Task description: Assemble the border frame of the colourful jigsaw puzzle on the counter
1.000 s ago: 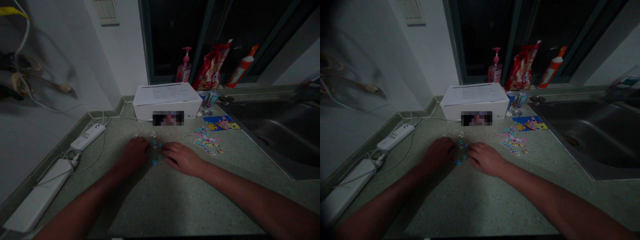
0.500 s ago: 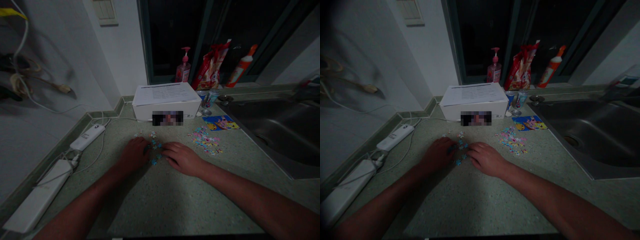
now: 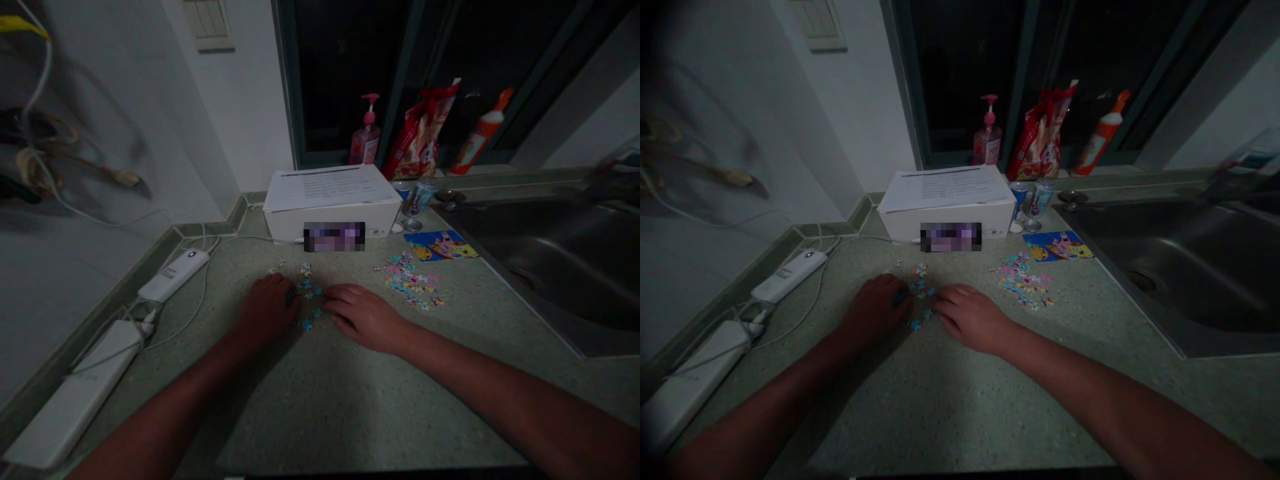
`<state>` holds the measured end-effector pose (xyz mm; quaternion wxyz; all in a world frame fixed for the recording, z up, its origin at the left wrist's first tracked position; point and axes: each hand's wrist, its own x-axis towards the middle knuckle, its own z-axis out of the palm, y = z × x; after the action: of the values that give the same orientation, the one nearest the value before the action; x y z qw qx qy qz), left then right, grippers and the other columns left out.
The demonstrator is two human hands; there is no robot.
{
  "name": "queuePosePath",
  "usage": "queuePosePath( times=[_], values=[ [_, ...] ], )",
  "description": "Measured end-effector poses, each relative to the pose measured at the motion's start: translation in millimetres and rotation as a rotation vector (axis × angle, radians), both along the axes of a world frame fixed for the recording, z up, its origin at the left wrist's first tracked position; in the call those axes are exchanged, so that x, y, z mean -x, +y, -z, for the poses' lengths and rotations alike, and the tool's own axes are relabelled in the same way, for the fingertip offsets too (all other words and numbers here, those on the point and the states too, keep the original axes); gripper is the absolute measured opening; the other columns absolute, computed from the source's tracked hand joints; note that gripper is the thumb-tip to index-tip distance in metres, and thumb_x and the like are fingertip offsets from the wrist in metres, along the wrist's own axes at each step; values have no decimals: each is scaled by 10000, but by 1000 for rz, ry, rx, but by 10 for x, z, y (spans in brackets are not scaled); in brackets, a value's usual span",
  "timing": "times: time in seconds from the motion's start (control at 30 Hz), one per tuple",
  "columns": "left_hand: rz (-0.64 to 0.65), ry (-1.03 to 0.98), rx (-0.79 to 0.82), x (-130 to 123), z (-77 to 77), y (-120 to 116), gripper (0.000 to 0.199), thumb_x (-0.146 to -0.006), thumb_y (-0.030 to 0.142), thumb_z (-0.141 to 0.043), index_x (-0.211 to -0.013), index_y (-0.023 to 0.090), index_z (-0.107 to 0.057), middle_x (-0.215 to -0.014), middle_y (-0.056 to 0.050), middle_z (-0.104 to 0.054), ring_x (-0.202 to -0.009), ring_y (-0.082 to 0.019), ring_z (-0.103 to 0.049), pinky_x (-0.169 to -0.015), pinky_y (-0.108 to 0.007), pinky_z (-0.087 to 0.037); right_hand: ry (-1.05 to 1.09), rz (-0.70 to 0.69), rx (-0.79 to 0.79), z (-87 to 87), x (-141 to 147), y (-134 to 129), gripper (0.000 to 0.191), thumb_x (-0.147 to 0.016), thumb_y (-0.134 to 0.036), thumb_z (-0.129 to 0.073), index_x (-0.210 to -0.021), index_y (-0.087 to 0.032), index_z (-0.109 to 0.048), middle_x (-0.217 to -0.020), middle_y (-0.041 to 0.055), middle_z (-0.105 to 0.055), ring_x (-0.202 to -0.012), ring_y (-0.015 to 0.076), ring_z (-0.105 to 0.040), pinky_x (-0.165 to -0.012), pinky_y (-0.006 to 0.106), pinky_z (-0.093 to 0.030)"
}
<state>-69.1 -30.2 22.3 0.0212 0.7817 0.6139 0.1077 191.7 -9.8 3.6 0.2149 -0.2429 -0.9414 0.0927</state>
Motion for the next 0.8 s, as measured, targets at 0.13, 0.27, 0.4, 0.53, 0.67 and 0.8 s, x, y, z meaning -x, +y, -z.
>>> queuePosePath(
  times=[0.13,0.27,0.4,0.53,0.67,0.8],
  values=[
    [11,-1,34,7,-29,-6,204,-990,251,-557,-1045,192,-744,-1071,-109,-724,-1023,-302,-665,-958,-473,-504,0,-3,13,-9,-2,-1,289,-1026,-188,-569,-1277,-185,-714,-1322,147,-718,-1240,289,-670,-1077,517,-557],
    [-26,16,12,3,-49,-16,196,-964,249,-580,-1076,203,-734,-1118,-112,-721,-1074,-303,-651,-992,-463,-490,1,2,16,-4,0,-1,303,-1024,-176,-558,-1285,-191,-712,-1324,147,-717,-1246,289,-667,-1080,520,-553],
    [-70,84,-20,5,-46,-11,194,-970,343,-618,-999,186,-728,-1060,-122,-707,-1065,-325,-635,-969,-482,-491,3,5,37,-3,5,-2,286,-1033,-193,-555,-1265,-187,-723,-1310,150,-724,-1247,292,-667,-1074,522,-554],
    [-39,54,-32,30,-35,8,160,-968,312,-609,-951,195,-715,-1028,-115,-698,-1024,-314,-639,-936,-479,-503,5,9,31,-1,7,-2,273,-1033,-193,-565,-1254,-188,-725,-1322,148,-719,-1251,287,-664,-1080,518,-550],
    [-3,-11,-40,42,-21,26,114,-946,265,-605,-913,206,-698,-1011,-107,-692,-999,-306,-636,-923,-481,-514,13,-2,25,1,4,0,269,-1036,-193,-562,-1254,-196,-720,-1322,146,-721,-1244,283,-665,-1064,522,-561],
    [-13,-17,-46,44,-16,31,98,-932,251,-612,-930,201,-696,-1018,-110,-691,-1009,-304,-628,-932,-477,-516,11,-8,20,-2,3,3,266,-1029,-184,-572,-1251,-195,-718,-1312,146,-722,-1242,282,-666,-1070,522,-557]
  ],
)
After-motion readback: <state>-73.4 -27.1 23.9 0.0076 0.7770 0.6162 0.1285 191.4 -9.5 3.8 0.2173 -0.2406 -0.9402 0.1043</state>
